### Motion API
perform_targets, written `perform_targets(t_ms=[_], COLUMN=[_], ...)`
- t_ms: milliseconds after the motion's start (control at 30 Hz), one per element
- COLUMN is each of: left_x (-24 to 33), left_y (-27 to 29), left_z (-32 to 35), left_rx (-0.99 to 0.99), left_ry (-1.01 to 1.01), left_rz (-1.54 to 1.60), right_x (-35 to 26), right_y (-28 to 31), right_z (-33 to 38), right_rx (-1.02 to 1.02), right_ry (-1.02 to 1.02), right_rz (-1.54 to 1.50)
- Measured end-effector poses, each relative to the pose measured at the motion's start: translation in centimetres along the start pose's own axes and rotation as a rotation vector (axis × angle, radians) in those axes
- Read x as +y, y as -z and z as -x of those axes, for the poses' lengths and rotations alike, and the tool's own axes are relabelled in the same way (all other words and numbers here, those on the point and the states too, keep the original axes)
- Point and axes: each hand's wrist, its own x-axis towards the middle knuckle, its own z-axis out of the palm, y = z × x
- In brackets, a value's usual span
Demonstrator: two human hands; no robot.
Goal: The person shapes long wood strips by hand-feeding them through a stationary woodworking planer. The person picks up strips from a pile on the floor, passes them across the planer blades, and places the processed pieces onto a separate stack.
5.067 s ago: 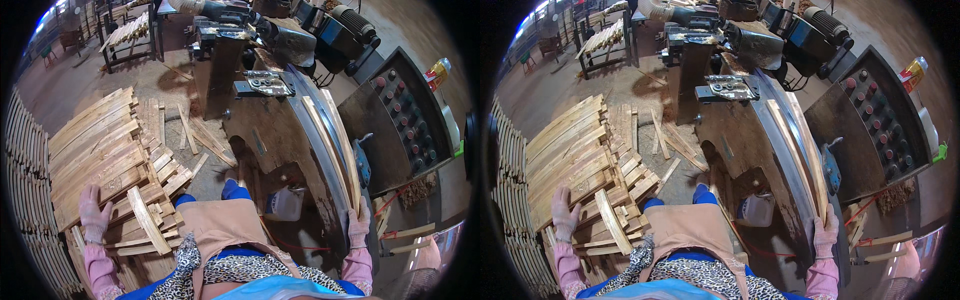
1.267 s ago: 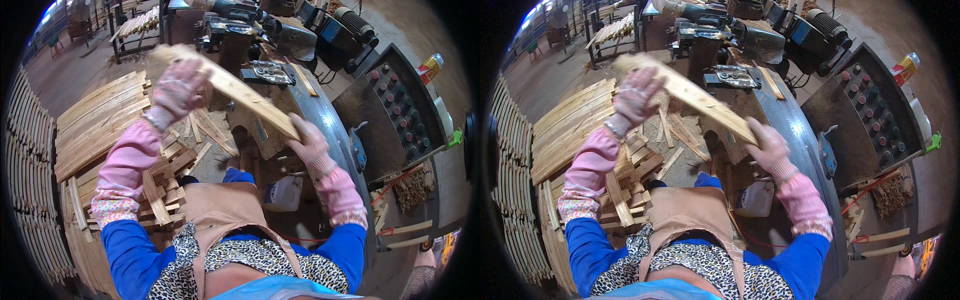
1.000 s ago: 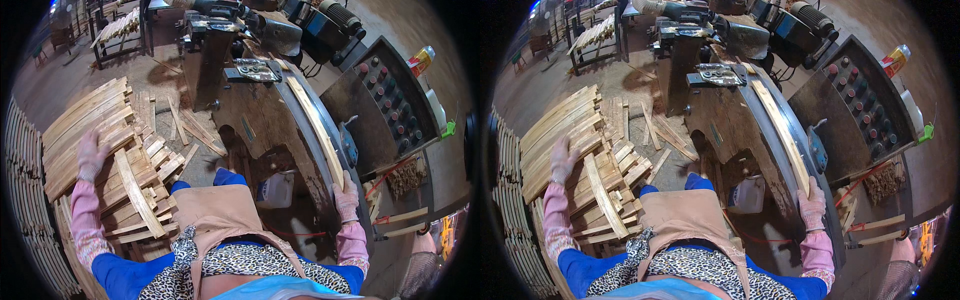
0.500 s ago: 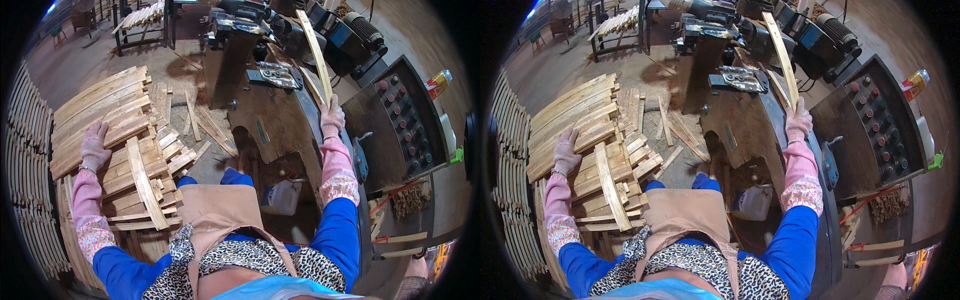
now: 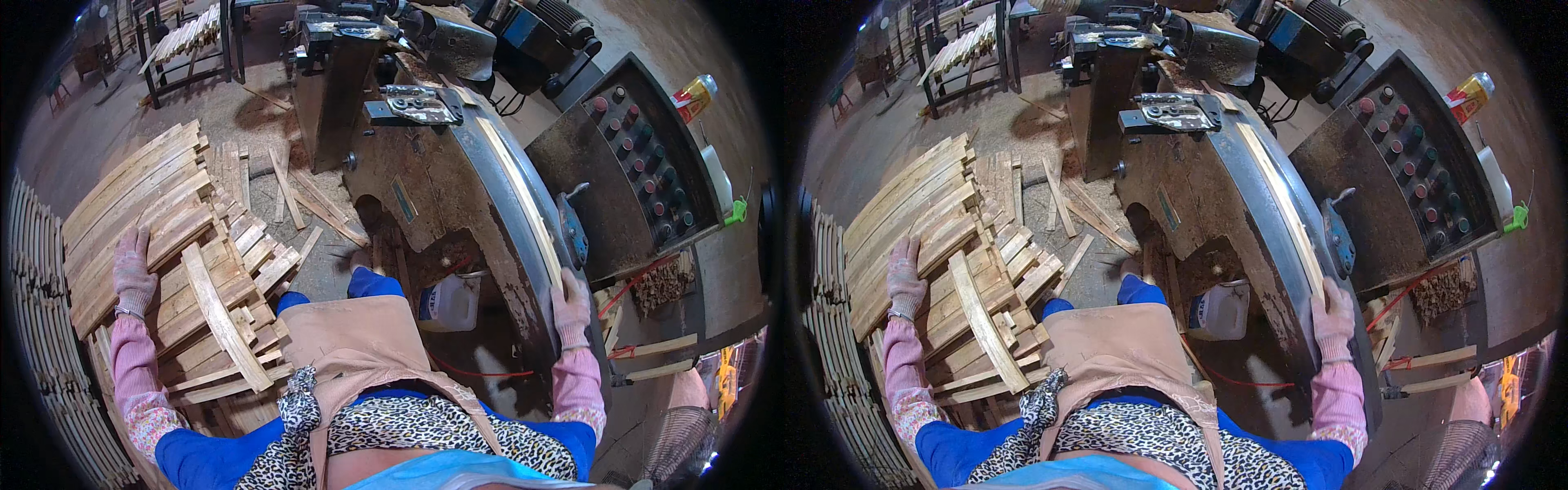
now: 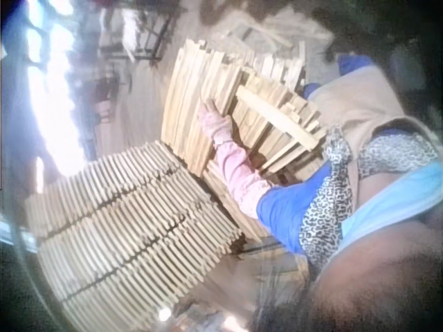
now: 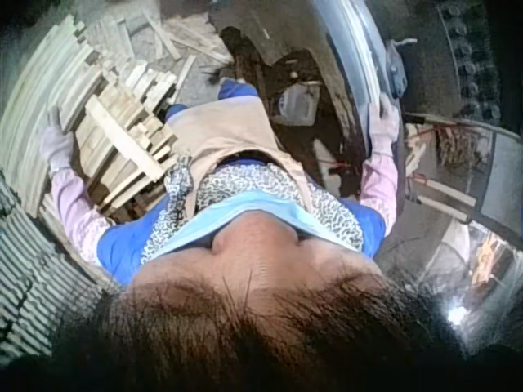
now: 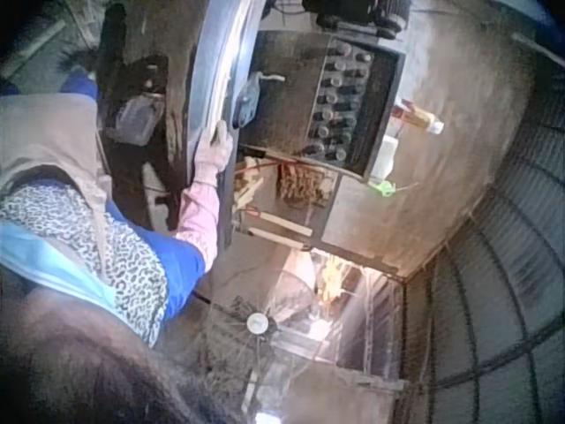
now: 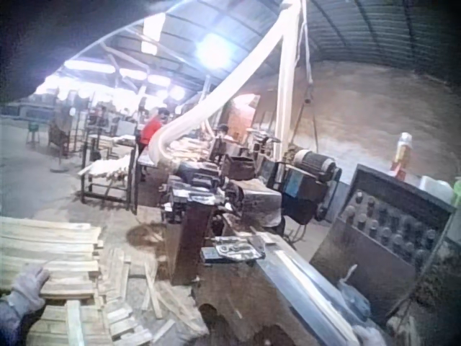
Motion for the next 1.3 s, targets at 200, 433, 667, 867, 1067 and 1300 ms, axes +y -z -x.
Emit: perform_targets(t_ms=[200, 433, 667, 867, 1067, 1300], left_x=[0.8, 8.6, 27.2, 25.4, 7.7, 5.4], left_y=[1.7, 6.5, 13.4, 13.1, 5.8, 4.7], left_z=[1.4, -0.7, -6.9, -12.4, -12.7, -6.5], left_rx=[0.025, 0.103, 0.62, 0.833, 0.262, 0.107], left_ry=[-0.047, -0.169, -0.916, -0.912, -0.479, -0.221], left_rz=[-0.101, -0.012, 0.046, 0.212, 0.108, 0.156], right_x=[-6.2, -12.2, -32.8, -22.6, -4.6, -4.6], right_y=[-7.2, -10.8, -2.0, 0.8, 7.3, 0.7], right_z=[-13.6, -22.2, -12.6, -7.9, 5.2, -1.6], right_rx=[0.246, 0.146, -0.178, -0.191, -0.213, -0.061], right_ry=[0.24, 0.282, 1.148, 0.524, -0.125, -0.224], right_rz=[0.101, 0.164, -0.544, -0.319, -0.061, 0.131])
